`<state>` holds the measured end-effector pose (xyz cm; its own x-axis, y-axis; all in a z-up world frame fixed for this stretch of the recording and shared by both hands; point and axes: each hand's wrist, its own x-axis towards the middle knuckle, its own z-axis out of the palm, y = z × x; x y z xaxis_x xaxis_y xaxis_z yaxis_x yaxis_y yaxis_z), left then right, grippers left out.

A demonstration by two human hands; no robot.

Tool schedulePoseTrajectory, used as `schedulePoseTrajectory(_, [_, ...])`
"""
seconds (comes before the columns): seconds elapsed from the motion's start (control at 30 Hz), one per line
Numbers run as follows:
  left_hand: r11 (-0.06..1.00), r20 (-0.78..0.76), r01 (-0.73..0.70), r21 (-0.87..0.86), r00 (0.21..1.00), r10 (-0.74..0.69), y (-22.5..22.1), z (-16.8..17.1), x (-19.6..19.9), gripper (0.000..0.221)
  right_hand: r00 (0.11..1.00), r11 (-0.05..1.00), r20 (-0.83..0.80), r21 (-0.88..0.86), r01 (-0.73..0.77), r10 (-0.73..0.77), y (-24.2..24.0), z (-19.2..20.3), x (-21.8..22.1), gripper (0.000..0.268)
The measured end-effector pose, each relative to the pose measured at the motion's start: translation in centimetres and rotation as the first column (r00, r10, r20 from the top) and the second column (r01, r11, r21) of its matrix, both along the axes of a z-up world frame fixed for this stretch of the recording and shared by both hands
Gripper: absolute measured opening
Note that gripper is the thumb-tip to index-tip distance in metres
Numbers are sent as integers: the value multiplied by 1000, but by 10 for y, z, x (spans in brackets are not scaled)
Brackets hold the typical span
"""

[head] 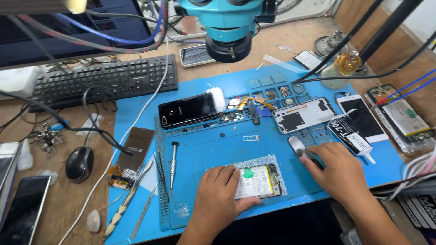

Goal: Technician repairing a mobile phone motherboard by manipulating small components and connectors.

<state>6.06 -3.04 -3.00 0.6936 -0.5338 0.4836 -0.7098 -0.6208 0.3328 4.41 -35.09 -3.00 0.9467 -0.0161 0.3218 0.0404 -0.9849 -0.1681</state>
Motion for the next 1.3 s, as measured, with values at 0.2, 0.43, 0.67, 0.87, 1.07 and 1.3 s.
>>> schedulePoseTrajectory(0.2, [1000,-14,-7,21,1000,7,0,-3,0,79,975,993,-191,-8,-121,118,64,8,101,41])
schedulePoseTrajectory(0.43, [1000,22,14,-18,1000,-14,5,-6,-2,75,878,981,-478,-185,-55,-41,101,34,147,32])
schedulePoseTrajectory(0.67, [1000,21,8,-13,1000,-8,5,-10,-1,78,865,947,-497,239,216,-72,66,73,34,42])
schedulePoseTrajectory(0.87, [1000,30,-3,-15,1000,3,5,-6,-2,77,873,923,-472,267,276,-124,27,18,-36,24])
schedulePoseTrajectory(1.07, [999,73,-30,34,997,28,2,-2,-5,74,868,913,-293,209,-351,401,-4,27,-22,44])
schedulePoseTrajectory(1.3, [972,-138,141,187,984,-116,-24,11,-7,74,745,849,-408,265,-457,528,-3,31,2,49])
